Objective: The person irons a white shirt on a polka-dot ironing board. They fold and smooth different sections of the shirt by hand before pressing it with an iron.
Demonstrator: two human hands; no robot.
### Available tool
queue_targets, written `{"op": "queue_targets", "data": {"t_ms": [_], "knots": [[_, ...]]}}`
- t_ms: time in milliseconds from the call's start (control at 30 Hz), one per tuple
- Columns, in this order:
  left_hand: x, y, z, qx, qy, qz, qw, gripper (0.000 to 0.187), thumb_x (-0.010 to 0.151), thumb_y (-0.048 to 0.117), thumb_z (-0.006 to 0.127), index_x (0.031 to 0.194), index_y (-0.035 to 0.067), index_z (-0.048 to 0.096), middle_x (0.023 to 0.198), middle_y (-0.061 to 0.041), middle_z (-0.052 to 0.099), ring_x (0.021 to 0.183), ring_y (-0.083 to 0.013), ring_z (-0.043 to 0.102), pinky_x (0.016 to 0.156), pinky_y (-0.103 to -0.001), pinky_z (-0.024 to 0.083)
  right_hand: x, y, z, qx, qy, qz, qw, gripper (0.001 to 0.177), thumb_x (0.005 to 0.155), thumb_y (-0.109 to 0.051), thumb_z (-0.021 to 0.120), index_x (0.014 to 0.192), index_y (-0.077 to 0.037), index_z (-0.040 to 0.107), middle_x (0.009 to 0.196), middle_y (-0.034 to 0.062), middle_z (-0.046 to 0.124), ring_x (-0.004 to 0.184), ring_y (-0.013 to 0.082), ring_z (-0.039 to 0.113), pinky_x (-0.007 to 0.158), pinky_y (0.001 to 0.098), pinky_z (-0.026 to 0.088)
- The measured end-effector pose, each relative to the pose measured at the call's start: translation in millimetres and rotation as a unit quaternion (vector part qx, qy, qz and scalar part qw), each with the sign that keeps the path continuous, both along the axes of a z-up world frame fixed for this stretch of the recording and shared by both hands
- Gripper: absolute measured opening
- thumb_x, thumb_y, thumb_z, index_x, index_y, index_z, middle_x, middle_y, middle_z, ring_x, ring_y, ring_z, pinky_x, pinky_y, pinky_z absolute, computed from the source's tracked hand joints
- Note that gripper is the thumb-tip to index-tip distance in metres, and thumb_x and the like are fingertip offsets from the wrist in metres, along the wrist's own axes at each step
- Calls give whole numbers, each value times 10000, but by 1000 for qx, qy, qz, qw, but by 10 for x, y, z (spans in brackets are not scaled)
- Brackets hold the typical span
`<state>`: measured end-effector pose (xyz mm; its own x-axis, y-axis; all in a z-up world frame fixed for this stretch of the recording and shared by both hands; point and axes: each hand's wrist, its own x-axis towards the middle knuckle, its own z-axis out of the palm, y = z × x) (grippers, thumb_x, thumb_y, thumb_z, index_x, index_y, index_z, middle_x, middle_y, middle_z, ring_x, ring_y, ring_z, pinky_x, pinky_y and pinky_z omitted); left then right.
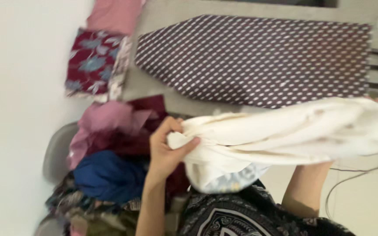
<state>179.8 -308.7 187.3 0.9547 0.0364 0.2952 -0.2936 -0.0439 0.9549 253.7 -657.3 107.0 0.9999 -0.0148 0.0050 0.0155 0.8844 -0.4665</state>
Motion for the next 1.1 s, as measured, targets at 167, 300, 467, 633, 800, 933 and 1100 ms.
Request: {"op": "queue_targets", "data": {"t_ms": [167, 300, 467, 633, 800, 933, 1100], "knots": [[1077, -391, 130, -39, 148, -72, 986, 232, 871, 42, 787, 905, 94, 563, 851, 42, 555, 754, -27, 497, 654, -198, 432, 685, -873, -132, 15, 6, -71, 997, 392, 1064, -221, 483, 1381, -2, 558, 1455, 138, 607, 1405, 282, 565, 1256, 439, 420], [2211, -938, -26, 24, 154, -41, 987, 169, 879, 18, 745, 893, 75, 587, 751, 52, 578, 627, -20, 513, 508, -197, 412, 1439, -1297, 79, 9, -36, -108, 993, 381, 1095, -218, 472, 1391, 3, 562, 1462, 129, 612, 1419, 278, 560, 1280, 442, 409], [3050, -1418, 485, -4, -95, 131, 987, 203, 967, -38, 695, 979, 51, 513, 831, 13, 532, 689, -55, 523, 593, -206, 452, 1968, -1731, 767, -69, -160, -193, 966, 374, 1110, -238, 473, 1375, 1, 582, 1429, 125, 628, 1398, 267, 569, 1237, 412, 418], [3362, -1527, 305, 34, -203, 182, 962, 414, 964, -103, 661, 1285, -9, 418, 1253, -122, 486, 1192, -201, 541, 1101, -316, 468, 2314, -1967, 763, -213, -225, -200, 930, 317, 1136, -278, 538, 1369, -68, 589, 1352, 121, 658, 1287, 225, 618, 1193, 395, 460], [2868, -1633, -1165, 141, -16, 58, 988, 433, 964, -32, 566, 1376, -21, 433, 1244, -191, 556, 1125, -270, 568, 1030, -368, 462, 2071, -1909, -252, -642, -3, -156, 751, 396, 1096, -166, 458, 1437, -2, 576, 1401, 205, 649, 1284, 234, 614, 1105, 377, 468], [2537, -1937, -2270, 292, 145, -59, 943, 439, 970, 46, 451, 1395, -26, 534, 1094, -230, 635, 916, -267, 618, 843, -392, 509, 1550, -1478, -906, -387, 273, 61, 878, 460, 1000, -242, 424, 1440, -139, 514, 1372, 89, 643, 1012, 313, 748, 860, 429, 629], [3804, -1967, -2833, 351, 209, -10, 913, 353, 1074, 42, 342, 1056, -72, 675, 1001, -190, 680, 887, -292, 641, 787, -376, 554, 1906, -1295, -1207, -346, 212, 52, 912, 423, 1056, -224, 413, 1383, -11, 574, 1300, 184, 695, 1147, 243, 720, 1002, 380, 590]]}}
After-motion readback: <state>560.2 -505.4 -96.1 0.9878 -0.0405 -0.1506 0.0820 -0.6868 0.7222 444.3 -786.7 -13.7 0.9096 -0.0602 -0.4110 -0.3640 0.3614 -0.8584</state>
